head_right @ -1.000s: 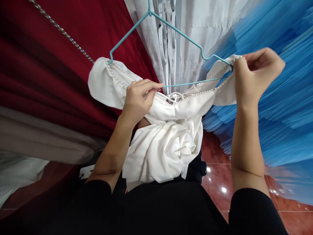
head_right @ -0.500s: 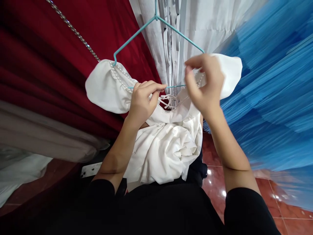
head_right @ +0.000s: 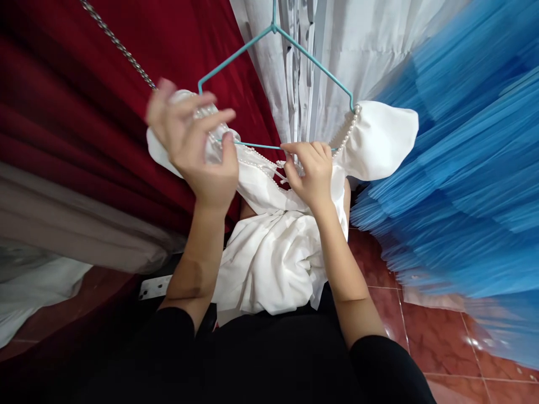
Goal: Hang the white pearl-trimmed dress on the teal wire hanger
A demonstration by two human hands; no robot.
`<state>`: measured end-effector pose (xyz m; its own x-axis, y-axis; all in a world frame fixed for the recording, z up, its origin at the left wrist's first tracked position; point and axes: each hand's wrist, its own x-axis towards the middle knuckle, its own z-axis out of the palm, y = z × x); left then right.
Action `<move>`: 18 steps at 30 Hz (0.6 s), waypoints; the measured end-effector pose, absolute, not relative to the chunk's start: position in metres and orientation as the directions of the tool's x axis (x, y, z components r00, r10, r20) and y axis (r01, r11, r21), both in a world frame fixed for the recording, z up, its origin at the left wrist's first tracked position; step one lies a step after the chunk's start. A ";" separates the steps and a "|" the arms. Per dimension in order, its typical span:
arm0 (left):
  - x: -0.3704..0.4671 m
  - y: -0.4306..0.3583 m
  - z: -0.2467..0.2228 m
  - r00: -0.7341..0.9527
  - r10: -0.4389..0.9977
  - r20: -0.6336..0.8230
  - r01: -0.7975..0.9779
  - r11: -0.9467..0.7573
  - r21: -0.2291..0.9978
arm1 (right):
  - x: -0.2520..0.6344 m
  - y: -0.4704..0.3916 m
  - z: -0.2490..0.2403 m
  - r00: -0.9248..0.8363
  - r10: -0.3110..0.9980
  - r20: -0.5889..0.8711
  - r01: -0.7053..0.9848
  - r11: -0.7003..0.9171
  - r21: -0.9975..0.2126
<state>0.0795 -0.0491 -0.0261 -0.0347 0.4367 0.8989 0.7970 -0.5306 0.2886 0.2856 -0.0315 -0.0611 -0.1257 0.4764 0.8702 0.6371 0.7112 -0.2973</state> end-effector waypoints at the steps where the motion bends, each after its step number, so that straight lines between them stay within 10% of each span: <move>1: 0.071 -0.041 -0.027 -0.091 0.410 0.908 0.802 -0.510 0.310 | 0.283 -0.031 -0.062 -0.118 0.487 0.865 0.636 0.706 -0.311; 8: 0.024 0.009 -0.028 -0.193 0.567 0.801 0.683 -0.508 0.524 | 0.300 -0.025 -0.063 -0.110 0.442 0.890 0.638 0.718 -0.278; 18: -0.017 -0.011 -0.036 -0.575 0.393 0.717 0.609 -0.379 0.696 | 0.308 -0.022 -0.066 -0.217 0.378 0.900 0.579 0.792 -0.193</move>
<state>-0.0172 -0.0108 -0.0363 -0.5750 0.3931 0.7175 0.6094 -0.3793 0.6962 0.3079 -0.0217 -0.0658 -0.2169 0.3783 0.8999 0.5790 0.7920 -0.1934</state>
